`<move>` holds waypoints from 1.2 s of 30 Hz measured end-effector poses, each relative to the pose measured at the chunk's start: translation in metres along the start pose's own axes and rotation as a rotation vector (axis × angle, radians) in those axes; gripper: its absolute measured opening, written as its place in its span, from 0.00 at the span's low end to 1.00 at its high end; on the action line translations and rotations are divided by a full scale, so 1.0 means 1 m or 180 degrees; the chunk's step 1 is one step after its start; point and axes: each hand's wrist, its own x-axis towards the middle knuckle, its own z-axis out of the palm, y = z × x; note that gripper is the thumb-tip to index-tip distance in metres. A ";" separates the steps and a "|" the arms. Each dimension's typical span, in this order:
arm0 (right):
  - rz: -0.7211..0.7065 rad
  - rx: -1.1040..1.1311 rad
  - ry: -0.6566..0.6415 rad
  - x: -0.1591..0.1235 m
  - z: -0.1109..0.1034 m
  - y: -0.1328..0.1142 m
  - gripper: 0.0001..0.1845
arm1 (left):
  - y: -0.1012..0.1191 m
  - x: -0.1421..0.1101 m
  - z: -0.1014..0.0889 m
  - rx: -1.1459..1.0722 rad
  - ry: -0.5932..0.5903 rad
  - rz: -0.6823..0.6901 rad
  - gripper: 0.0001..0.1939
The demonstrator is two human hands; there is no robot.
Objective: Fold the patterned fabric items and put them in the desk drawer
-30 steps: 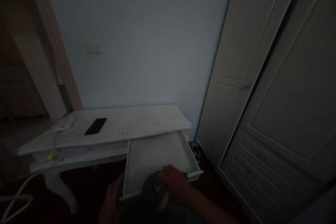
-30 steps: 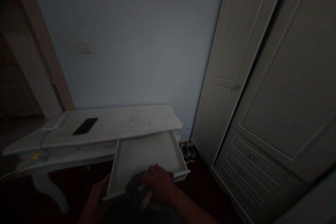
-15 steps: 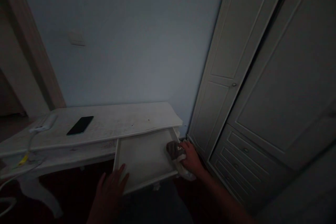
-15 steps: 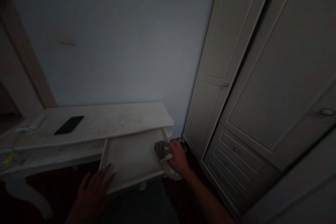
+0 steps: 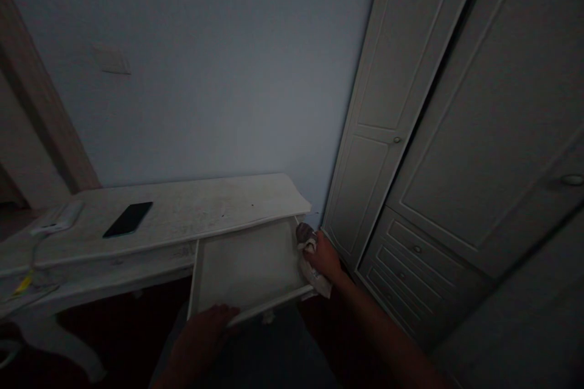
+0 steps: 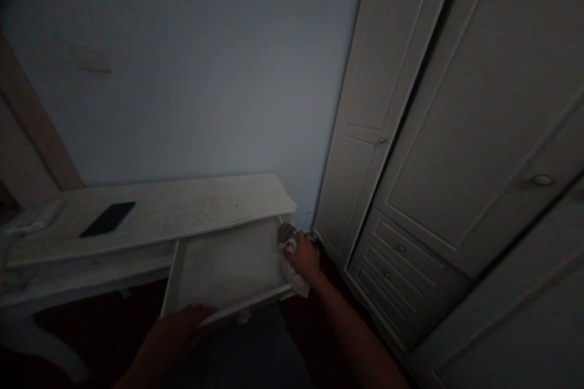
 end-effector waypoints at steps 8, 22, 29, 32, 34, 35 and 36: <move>0.0204 0.0011 0.0215 0.048 0.005 -0.032 0.28 | 0.006 0.002 -0.010 0.0087 -0.0094 0.0011 0.21; -0.0795 -0.0533 0.0134 0.034 -0.005 -0.043 0.32 | 0.011 0.003 -0.010 0.0148 -0.0266 -0.0079 0.23; -0.1438 -0.0672 -0.0202 0.010 -0.011 -0.014 0.41 | 0.015 0.003 -0.008 0.0182 -0.0272 -0.0172 0.22; -0.1599 -0.0826 -0.0667 0.006 -0.019 -0.007 0.46 | 0.018 0.002 -0.011 0.0237 -0.0328 -0.0243 0.22; -0.1695 -0.1035 -0.0847 0.007 -0.021 -0.011 0.42 | 0.018 0.002 -0.010 0.0258 -0.0330 -0.0303 0.23; -0.1773 -0.1115 -0.0858 0.008 -0.020 -0.016 0.39 | 0.018 0.002 -0.009 0.0242 -0.0316 -0.0298 0.23; -0.1886 -0.1155 -0.0803 0.009 -0.016 -0.024 0.35 | 0.017 0.003 -0.007 0.0215 -0.0306 -0.0284 0.23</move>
